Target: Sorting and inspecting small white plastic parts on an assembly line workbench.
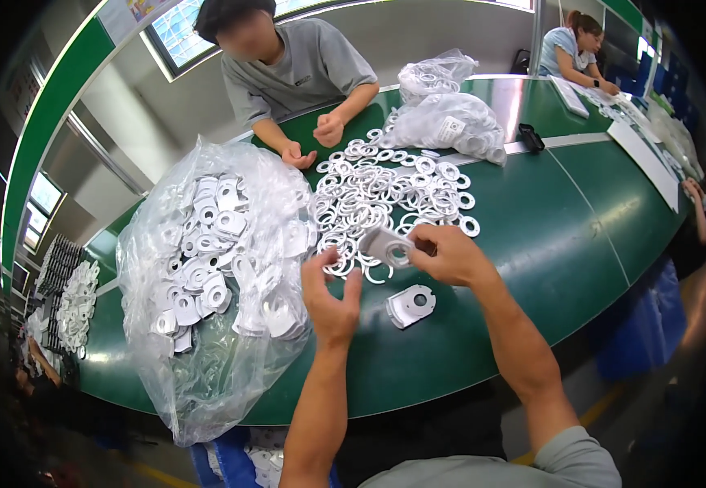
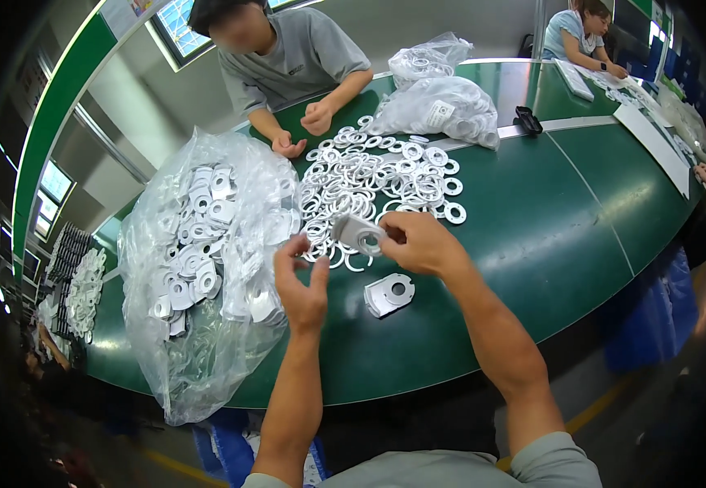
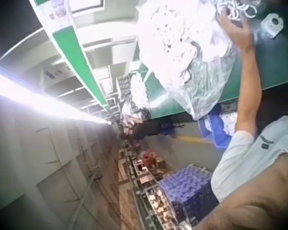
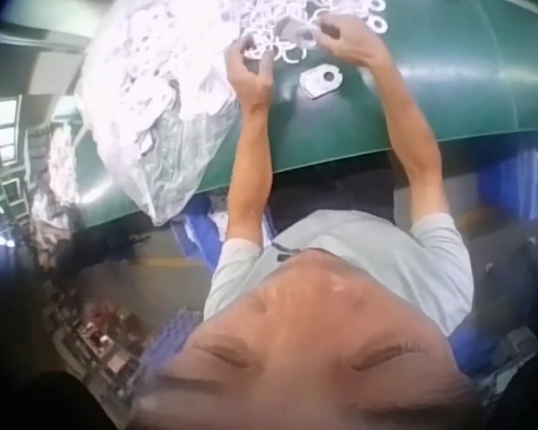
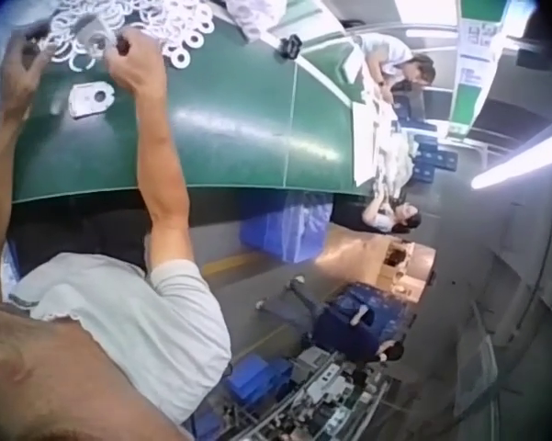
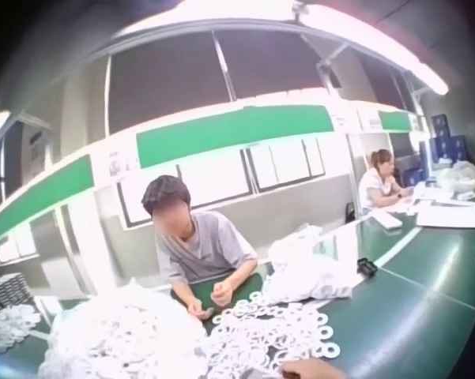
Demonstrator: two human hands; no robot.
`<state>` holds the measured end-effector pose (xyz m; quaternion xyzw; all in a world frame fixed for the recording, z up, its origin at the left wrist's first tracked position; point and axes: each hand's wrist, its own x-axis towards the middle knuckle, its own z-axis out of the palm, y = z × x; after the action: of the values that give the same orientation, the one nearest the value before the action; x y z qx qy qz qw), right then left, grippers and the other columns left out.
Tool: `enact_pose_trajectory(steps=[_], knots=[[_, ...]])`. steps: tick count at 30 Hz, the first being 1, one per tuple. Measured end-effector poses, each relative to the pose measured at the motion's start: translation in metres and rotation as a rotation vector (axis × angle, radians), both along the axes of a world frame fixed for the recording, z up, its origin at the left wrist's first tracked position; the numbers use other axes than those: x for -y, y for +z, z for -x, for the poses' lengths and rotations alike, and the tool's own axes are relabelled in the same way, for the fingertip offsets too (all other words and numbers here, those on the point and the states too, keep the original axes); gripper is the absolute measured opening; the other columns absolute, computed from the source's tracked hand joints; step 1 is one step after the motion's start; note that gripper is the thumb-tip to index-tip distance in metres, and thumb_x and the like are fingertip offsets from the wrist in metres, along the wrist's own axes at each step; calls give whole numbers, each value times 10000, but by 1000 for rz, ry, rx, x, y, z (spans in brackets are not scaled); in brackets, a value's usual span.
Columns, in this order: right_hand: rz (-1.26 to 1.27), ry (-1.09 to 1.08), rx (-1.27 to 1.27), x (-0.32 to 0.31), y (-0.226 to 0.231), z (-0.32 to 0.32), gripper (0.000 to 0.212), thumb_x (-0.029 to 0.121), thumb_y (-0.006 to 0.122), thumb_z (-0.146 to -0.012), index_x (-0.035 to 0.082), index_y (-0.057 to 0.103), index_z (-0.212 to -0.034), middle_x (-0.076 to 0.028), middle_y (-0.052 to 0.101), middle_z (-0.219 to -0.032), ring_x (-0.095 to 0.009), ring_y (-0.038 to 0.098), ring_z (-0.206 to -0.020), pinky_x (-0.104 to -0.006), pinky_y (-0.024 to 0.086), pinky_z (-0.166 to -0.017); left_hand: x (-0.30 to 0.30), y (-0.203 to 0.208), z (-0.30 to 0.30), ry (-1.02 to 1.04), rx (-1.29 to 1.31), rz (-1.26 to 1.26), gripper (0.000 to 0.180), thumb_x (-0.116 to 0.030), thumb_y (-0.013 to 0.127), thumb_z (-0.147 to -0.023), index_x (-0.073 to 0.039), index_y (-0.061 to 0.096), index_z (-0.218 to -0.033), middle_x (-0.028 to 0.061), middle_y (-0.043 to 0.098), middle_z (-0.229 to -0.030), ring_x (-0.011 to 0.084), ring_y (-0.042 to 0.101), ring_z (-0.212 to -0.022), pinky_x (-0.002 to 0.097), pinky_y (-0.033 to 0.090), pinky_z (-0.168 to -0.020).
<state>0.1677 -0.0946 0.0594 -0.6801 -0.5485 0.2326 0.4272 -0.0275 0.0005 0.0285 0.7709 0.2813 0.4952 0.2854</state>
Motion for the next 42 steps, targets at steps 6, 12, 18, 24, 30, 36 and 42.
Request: enact_pose_trajectory(steps=[6, 12, 18, 24, 30, 36, 42], knots=[[-74, 73, -43, 0, -11, 18, 206, 196, 672, -799, 13, 662, -893, -96, 596, -760, -195, 573, -702, -308, 475, -653, -15, 18, -16, -490, -292, 189, 240, -91, 650, -844, -3, 622, -1065, 101, 667, -941, 192, 638, -851, 293, 487, -778], [-24, 41, -304, -1, -24, 22, 187, 193, 665, -852, 9, 661, -888, -55, 591, -762, -124, 560, -675, -269, 460, -620, -8, -9, -13, -436, -204, 457, 159, -103, 610, -883, 3, 614, -1002, 46, 652, -877, 101, 587, -793, 242, 462, -703], [-124, -73, -240, -12, -42, 36, 174, 175, 643, -866, 1, 647, -859, -41, 596, -754, -95, 536, -654, -247, 444, -598, -7, -29, -16, -378, 0, 681, 121, -101, 603, -875, 2, 596, -939, 20, 621, -832, 83, 549, -756, 224, 436, -685], [-66, -119, -443, -16, -43, 41, 150, 146, 667, -840, 4, 646, -884, -55, 588, -803, -118, 550, -661, -247, 461, -610, -8, -28, -21, -407, 75, 681, 123, -82, 589, -880, 6, 592, -966, 33, 617, -867, 91, 556, -789, 224, 441, -723], [-410, -318, 1, -13, -41, 50, 243, 64, 730, -774, -2, 654, -995, -105, 643, -898, -177, 665, -782, -270, 545, -646, -1, -33, -23, -480, 230, 688, 237, -13, 520, -908, 31, 510, -1140, 99, 593, -1064, 150, 569, -932, 270, 464, -817], [-450, -420, -141, -13, -32, 55, 241, 28, 695, -790, -1, 653, -1026, -104, 646, -949, -173, 667, -800, -260, 549, -619, 6, -20, -29, -445, 439, 936, 226, -87, 413, -971, 8, 401, -1175, 148, 579, -1085, 208, 632, -910, 329, 572, -733], [-328, -216, -78, -9, -28, 41, 245, 11, 682, -788, 13, 655, -1032, -92, 641, -970, -172, 667, -831, -266, 555, -625, 2, -18, -25, -451, 371, 1005, 268, -145, 355, -984, 3, 373, -1206, 167, 578, -1112, 256, 653, -914, 373, 606, -669]])
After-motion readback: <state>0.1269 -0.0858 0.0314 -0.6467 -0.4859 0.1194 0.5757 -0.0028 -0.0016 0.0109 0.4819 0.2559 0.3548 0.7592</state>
